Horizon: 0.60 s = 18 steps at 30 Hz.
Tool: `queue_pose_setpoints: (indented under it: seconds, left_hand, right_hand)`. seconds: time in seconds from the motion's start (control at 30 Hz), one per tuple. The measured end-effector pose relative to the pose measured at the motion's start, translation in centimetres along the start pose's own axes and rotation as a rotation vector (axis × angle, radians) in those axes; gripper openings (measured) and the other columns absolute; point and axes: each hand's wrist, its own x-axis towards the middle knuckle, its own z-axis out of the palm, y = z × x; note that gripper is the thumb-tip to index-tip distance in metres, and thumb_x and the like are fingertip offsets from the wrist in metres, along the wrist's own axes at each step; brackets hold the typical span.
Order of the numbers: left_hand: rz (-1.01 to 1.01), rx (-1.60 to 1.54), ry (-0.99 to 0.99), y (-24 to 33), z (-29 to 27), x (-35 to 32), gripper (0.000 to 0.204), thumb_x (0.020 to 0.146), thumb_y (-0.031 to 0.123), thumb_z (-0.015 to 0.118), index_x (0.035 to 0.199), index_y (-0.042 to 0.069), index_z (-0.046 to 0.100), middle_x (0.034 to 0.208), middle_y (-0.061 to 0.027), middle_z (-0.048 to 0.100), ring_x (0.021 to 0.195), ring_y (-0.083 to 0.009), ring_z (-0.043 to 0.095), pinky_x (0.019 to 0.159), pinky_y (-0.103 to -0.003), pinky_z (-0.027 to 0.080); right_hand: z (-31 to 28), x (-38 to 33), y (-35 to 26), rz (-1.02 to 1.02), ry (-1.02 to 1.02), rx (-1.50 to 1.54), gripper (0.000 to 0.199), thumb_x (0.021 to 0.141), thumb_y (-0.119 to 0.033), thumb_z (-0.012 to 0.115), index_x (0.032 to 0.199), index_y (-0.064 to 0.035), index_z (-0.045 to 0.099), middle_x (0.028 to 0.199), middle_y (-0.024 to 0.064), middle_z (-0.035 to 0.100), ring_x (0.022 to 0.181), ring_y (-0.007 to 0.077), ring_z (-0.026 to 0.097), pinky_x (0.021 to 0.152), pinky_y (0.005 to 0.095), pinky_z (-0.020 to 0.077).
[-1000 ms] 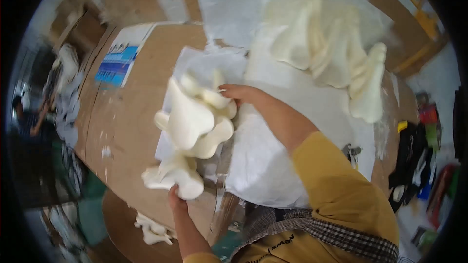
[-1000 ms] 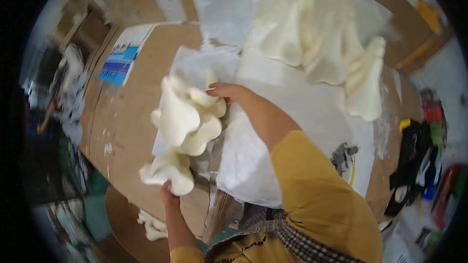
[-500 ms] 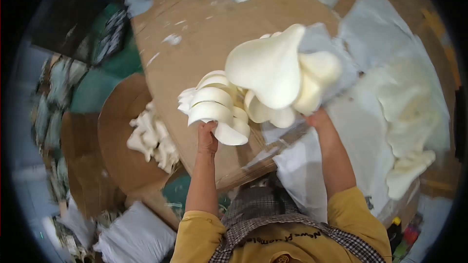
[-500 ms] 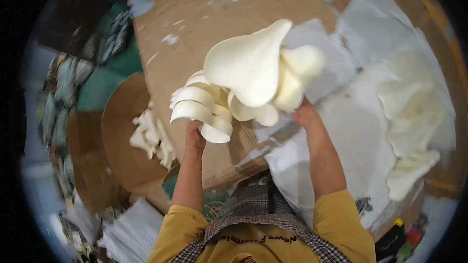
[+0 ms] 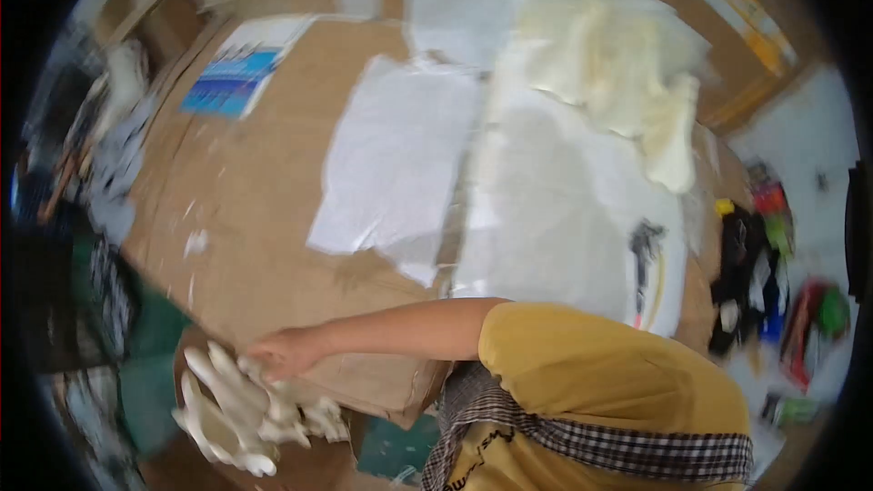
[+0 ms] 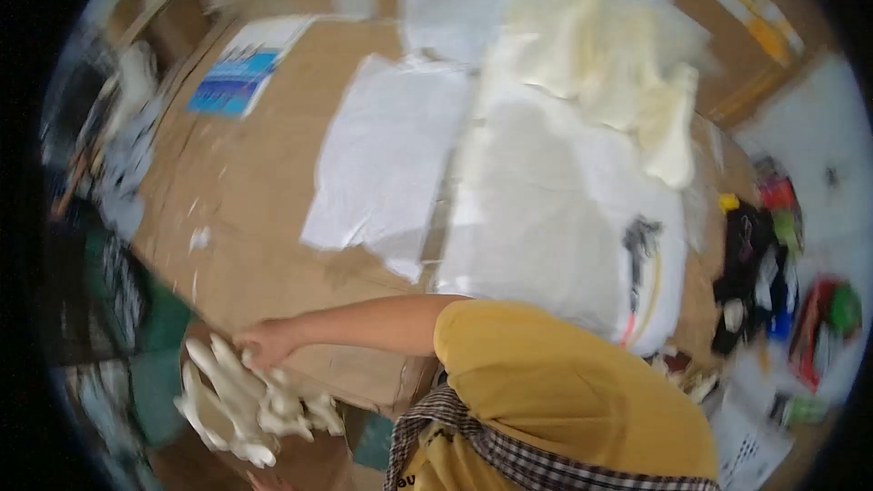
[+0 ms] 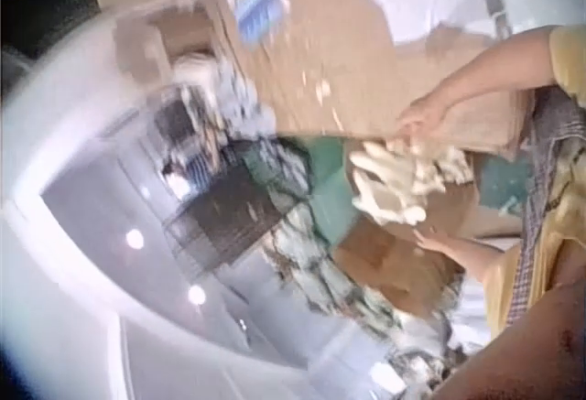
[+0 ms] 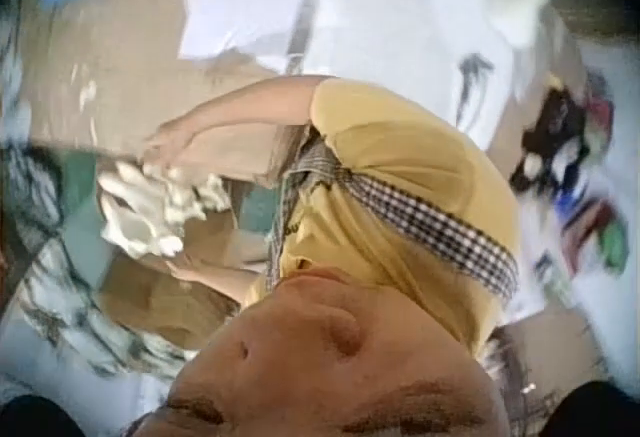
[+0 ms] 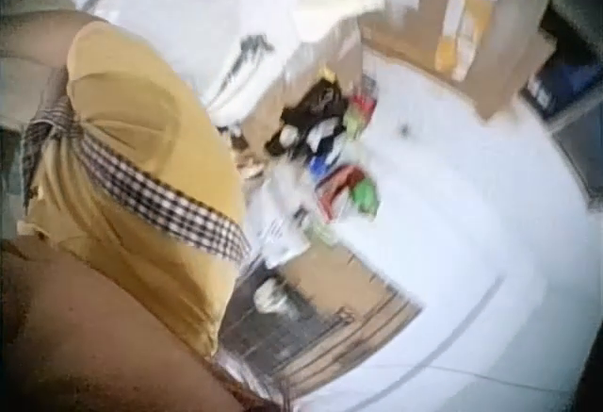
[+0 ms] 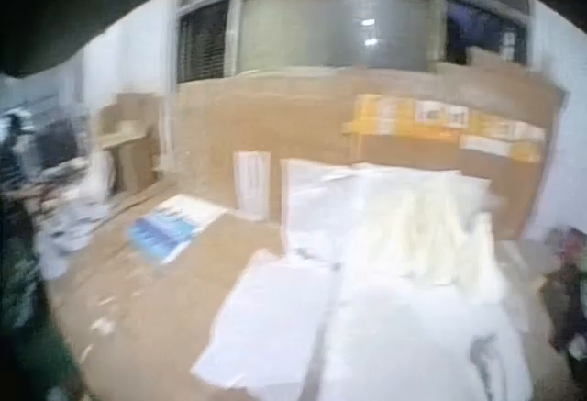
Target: Sorting, bagging, and applying adhesive spray to white foam components for bicycle saddles in a factory setting.
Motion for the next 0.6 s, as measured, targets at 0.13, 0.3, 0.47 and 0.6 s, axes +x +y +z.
queue_pose_setpoints:
  seconds: [0.13, 0.3, 0.47, 0.6]
  left_hand:
    - [-0.169, 0.006, -0.177, -4.9, 16.3, -8.2, 0.066, 0.08, 0.042, 0.057, 0.133, 0.008, 0.037, 0.135, -0.013, 0.036, 0.104, -0.0368, 0.048, 0.09, -0.046, 0.039]
    - [-0.379, 0.053, -0.388, -7.5, 22.7, -8.4, 0.048, 0.082, 0.033, 0.055, 0.12, 0.005, 0.043, 0.116, -0.007, 0.05, 0.09, -0.0243, 0.054, 0.077, -0.037, 0.044]
    - [-0.113, 0.154, -0.803, -3.0, 39.8, -20.9, 0.045, 0.081, 0.022, 0.06, 0.121, 0.005, 0.046, 0.097, -0.0089, 0.057, 0.078, -0.023, 0.056, 0.066, -0.031, 0.045]
    - [0.18, 0.385, -1.099, -0.1, 52.7, -34.8, 0.04, 0.077, 0.012, 0.06, 0.114, -0.001, 0.053, 0.093, -0.0071, 0.058, 0.073, -0.0155, 0.057, 0.065, -0.025, 0.047]
  right_hand:
    - [-7.7, -19.1, 6.0, 0.365, 0.37, 0.04, 0.048, 0.076, -0.025, 0.063, 0.115, -0.001, 0.051, 0.1, 0.017, 0.059, 0.089, 0.0269, 0.059, 0.076, 0.0357, 0.0478]
    - [-12.8, -48.0, -1.5, 0.987, 1.144, -0.727, 0.046, 0.074, -0.017, 0.066, 0.116, -0.0042, 0.051, 0.113, 0.0171, 0.052, 0.112, 0.0333, 0.044, 0.098, 0.0403, 0.034]
    - [-10.4, -61.9, -9.9, 1.489, 1.227, -0.995, 0.067, 0.065, -0.021, 0.072, 0.123, -0.0059, 0.042, 0.12, 0.0164, 0.046, 0.11, 0.0361, 0.043, 0.093, 0.0438, 0.0375]
    - [-8.3, -64.5, -9.8, 1.313, 1.336, -1.127, 0.077, 0.06, -0.016, 0.074, 0.128, -0.0088, 0.038, 0.12, 0.019, 0.042, 0.108, 0.0391, 0.042, 0.094, 0.0448, 0.0361]
